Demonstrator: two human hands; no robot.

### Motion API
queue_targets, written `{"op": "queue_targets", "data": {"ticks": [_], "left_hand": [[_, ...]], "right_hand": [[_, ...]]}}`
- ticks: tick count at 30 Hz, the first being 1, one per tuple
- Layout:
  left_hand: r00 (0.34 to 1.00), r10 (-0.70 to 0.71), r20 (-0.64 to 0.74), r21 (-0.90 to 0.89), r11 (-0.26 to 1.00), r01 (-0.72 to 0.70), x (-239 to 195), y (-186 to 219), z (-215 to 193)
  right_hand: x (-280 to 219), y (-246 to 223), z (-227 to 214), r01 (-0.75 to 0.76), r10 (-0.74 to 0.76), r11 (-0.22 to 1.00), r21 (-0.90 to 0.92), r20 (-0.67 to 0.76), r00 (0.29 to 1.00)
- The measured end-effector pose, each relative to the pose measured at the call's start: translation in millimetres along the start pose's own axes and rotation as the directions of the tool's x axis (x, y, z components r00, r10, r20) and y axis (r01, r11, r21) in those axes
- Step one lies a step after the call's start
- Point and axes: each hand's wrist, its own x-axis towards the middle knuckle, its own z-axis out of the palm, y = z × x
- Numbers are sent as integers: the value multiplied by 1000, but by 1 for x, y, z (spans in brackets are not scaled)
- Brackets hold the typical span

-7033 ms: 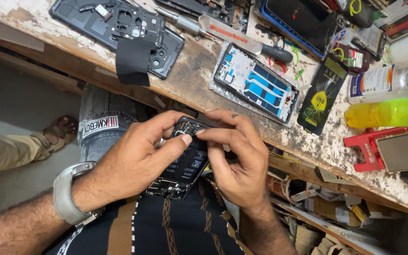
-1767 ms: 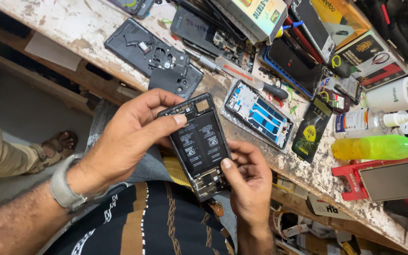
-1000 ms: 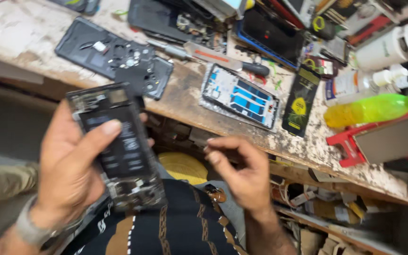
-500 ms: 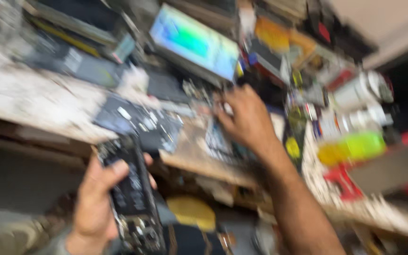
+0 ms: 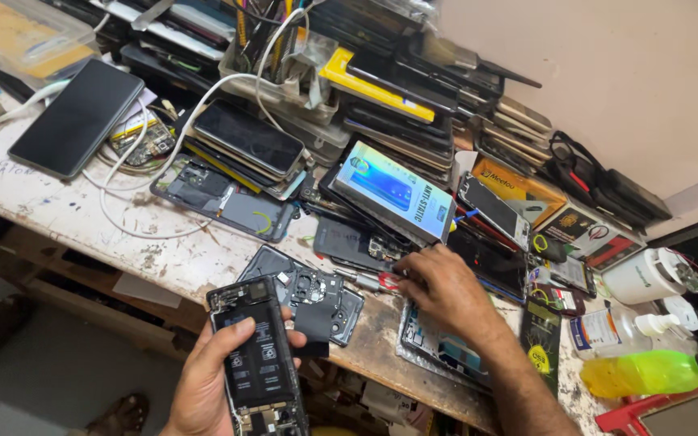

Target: The person reassembles a disassembled smartphone, using a screwdriver to secure internal components and applying adhesive tape to the battery area. The device is held and manipulated throughout the process.

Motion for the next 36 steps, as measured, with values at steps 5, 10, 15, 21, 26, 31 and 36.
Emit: {"op": "queue_targets", "data": {"ticks": [5,10,15,21,26,31,36], "left_hand": [[973,11,231,10,1000,-13,-6,1,11],[957,-17,290,21,1000,11,-13,-13,19],[942,-37,332,62,998,17,-21,-27,34],[944,-21,328,142,990,-28,-30,-52,40],[957,22,291,142,988,-66,-34,-63,46],[956,42,291,161,983,-92,-37,-69,49],[958,33,284,185,979,-89,-40,-73,49]], "right_hand": [[-5,1,-13,104,-107,994,-26,-173,979],[-32,-10,-15,130,-34,975,181,-454,891],[-59,-63,-4,288,113,680,674,-484,868],[-94,-106,23,58,306,556,829,-268,914],[-97,-108,20,-4,376,625,780,-297,878],[-97,-112,15,-20,419,565,825,-267,868],[-98,-115,14,-37,453,546,837,-258,853]]}}
